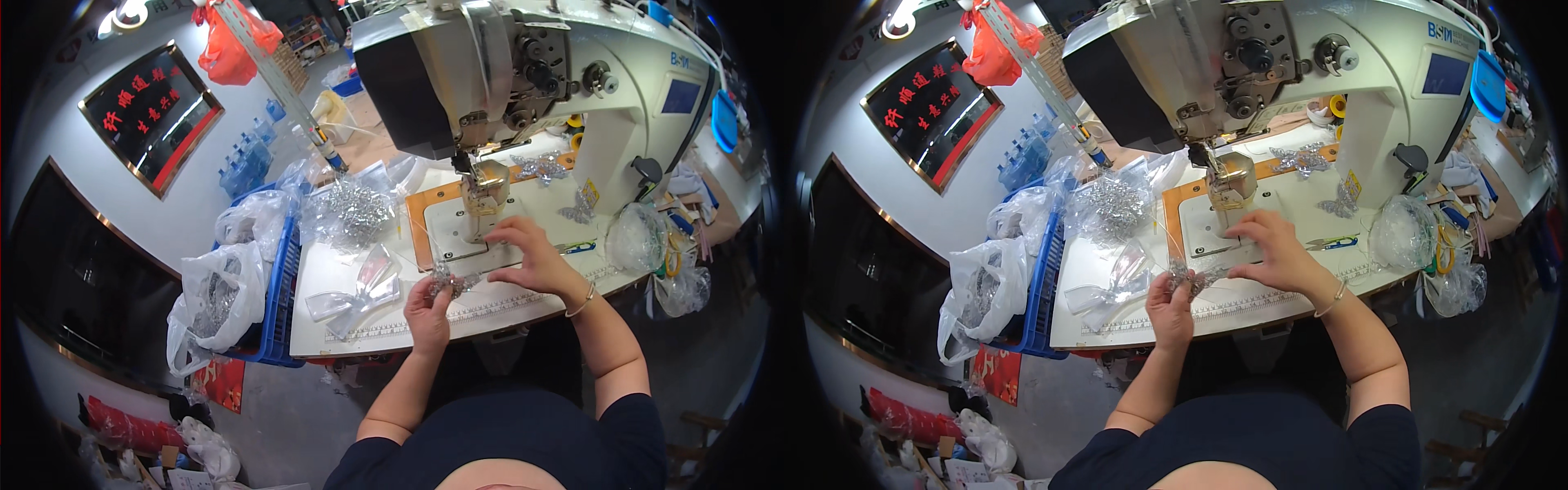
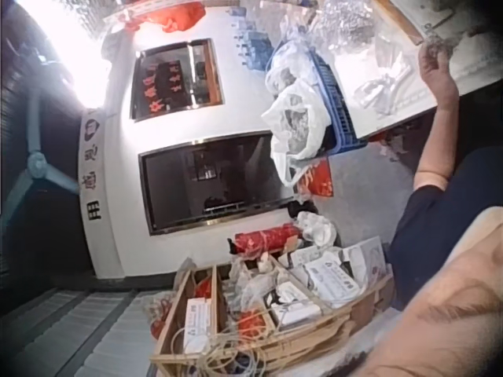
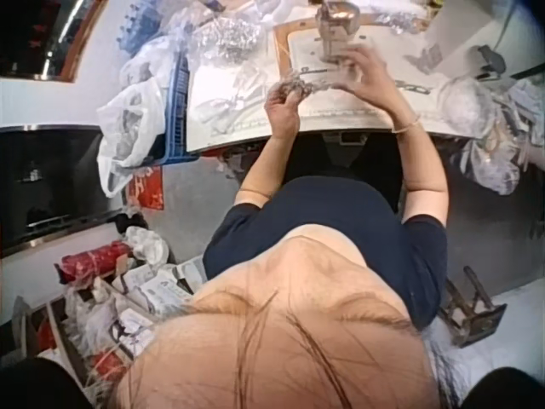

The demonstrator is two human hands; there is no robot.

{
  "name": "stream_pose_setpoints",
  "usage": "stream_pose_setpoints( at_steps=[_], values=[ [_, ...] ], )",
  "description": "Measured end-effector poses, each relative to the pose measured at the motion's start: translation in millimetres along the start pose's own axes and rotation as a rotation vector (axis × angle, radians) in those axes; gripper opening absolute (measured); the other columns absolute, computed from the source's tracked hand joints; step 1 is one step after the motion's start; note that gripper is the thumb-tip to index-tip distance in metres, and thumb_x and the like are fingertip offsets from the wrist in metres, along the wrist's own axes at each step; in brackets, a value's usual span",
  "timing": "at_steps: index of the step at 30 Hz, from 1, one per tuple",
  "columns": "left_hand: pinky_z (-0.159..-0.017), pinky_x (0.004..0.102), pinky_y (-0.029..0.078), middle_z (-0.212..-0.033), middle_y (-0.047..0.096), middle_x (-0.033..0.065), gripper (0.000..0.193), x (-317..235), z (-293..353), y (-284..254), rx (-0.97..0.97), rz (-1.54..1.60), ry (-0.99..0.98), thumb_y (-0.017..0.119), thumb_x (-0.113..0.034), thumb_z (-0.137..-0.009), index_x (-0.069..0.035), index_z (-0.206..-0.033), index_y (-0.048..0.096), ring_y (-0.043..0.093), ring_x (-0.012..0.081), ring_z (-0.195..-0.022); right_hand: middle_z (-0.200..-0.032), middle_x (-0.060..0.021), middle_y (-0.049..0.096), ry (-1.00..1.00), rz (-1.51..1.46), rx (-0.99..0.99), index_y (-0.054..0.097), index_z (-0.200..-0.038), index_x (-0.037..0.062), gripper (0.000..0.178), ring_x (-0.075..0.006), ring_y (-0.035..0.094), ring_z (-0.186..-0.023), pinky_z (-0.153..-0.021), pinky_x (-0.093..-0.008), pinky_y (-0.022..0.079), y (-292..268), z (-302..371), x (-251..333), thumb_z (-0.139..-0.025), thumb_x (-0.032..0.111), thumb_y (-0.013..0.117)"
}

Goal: The person assembles small, shiny, star-shaped decorations by hand, then uses a sewing machine to stitch them. They repeatedly pick up a decoration, align it under the needle, sew it, and trim the thread. The process is repeated for multiple units throughout the clip.

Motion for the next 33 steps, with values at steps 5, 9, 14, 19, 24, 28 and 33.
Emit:
stream_pose_setpoints(
  at_steps=[5, 9, 14, 19, 24, 28, 33],
  values=[
    [-0.08, 0.0335, 0.053, -0.098, 0.063, 0.0141, 0.025, -22, -7, 7, 0.158, -0.186, -0.11, 0.055, 0.008, -0.082, 0.001, -0.106, 0.054, 0.063, 0.0203, -0.09, -0.1, -0.0079, 0.057, 0.019, -0.229, -0.013, 0.062, -0.1, 0.0079, 0.041, -0.0225, 0.053, -0.097, -0.086, -0.0342, 0.041, 11, 6, 17, -0.066, 0.022, 0.078],
    [-0.075, 0.0277, 0.052, -0.093, 0.063, 0.0105, 0.021, -17, 4, 8, 0.182, -0.298, -0.181, 0.059, 0.005, -0.081, 0.003, -0.102, 0.056, 0.062, 0.0148, -0.082, -0.08, -0.005, 0.062, 0.178, -0.597, 0.13, 0.062, -0.086, 0.0031, 0.023, -0.0123, 0.058, -0.077, -0.071, -0.0278, 0.047, 43, 5, 14, -0.071, 0.016, 0.075],
    [-0.077, 0.0257, 0.05, -0.093, 0.063, 0.0075, 0.026, -15, 4, 12, 0.104, -0.263, -0.29, 0.062, 0.001, -0.081, 0.004, -0.106, 0.056, 0.061, 0.0127, -0.084, -0.077, -0.0048, 0.063, 0.43, -0.896, 0.081, 0.062, -0.082, 0.0009, 0.014, -0.0082, 0.058, -0.065, -0.058, -0.0217, 0.046, 66, 14, 7, -0.078, 0.012, 0.069],
    [-0.083, 0.0267, 0.05, -0.102, 0.061, 0.0098, 0.044, -15, 14, 13, 0.17, -0.177, -0.286, 0.064, 0.004, -0.078, 0.005, -0.119, 0.047, 0.06, 0.0149, -0.093, -0.074, -0.0043, 0.063, 0.515, -0.959, 0.022, 0.062, -0.083, -0.0011, 0.013, -0.0077, 0.058, -0.065, -0.058, -0.0213, 0.046, 64, 11, 13, -0.08, 0.01, 0.067],
    [-0.086, 0.0266, 0.048, -0.113, 0.056, 0.0111, 0.056, -20, 17, 15, 0.221, -0.058, -0.324, 0.063, 0.008, -0.076, 0.004, -0.128, 0.04, 0.057, 0.0156, -0.1, -0.076, -0.0044, 0.063, 0.547, -0.996, -0.012, 0.061, -0.084, -0.0013, 0.012, -0.0082, 0.058, -0.066, -0.059, -0.0215, 0.047, 58, 10, 20, -0.081, 0.01, 0.065],
    [-0.087, 0.0271, 0.047, -0.115, 0.055, 0.0113, 0.059, -27, 16, 20, 0.25, 0.036, -0.362, 0.06, 0.01, -0.077, 0.003, -0.131, 0.038, 0.056, 0.0157, -0.102, -0.076, -0.0043, 0.063, 0.544, -1.018, -0.068, 0.061, -0.084, -0.0007, 0.012, -0.0082, 0.058, -0.066, -0.059, -0.0215, 0.047, 56, 11, 23, -0.082, 0.01, 0.065],
    [-0.085, 0.0265, 0.048, -0.109, 0.057, 0.0104, 0.052, -24, 17, 15, 0.203, 0.043, -0.339, 0.06, 0.009, -0.078, 0.004, -0.126, 0.042, 0.058, 0.0154, -0.097, -0.076, -0.0043, 0.063, 0.527, -1.039, -0.123, 0.06, -0.083, 0.0, 0.011, -0.0073, 0.057, -0.066, -0.058, -0.0212, 0.046, 61, 12, 31, -0.082, 0.01, 0.065]
  ],
)
Point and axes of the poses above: each hand's wrist, its own z-axis away from the middle knuckle, its own y-axis out of the palm, x = y × z, the point moved 1 cm from there along -z, towards the middle knuckle
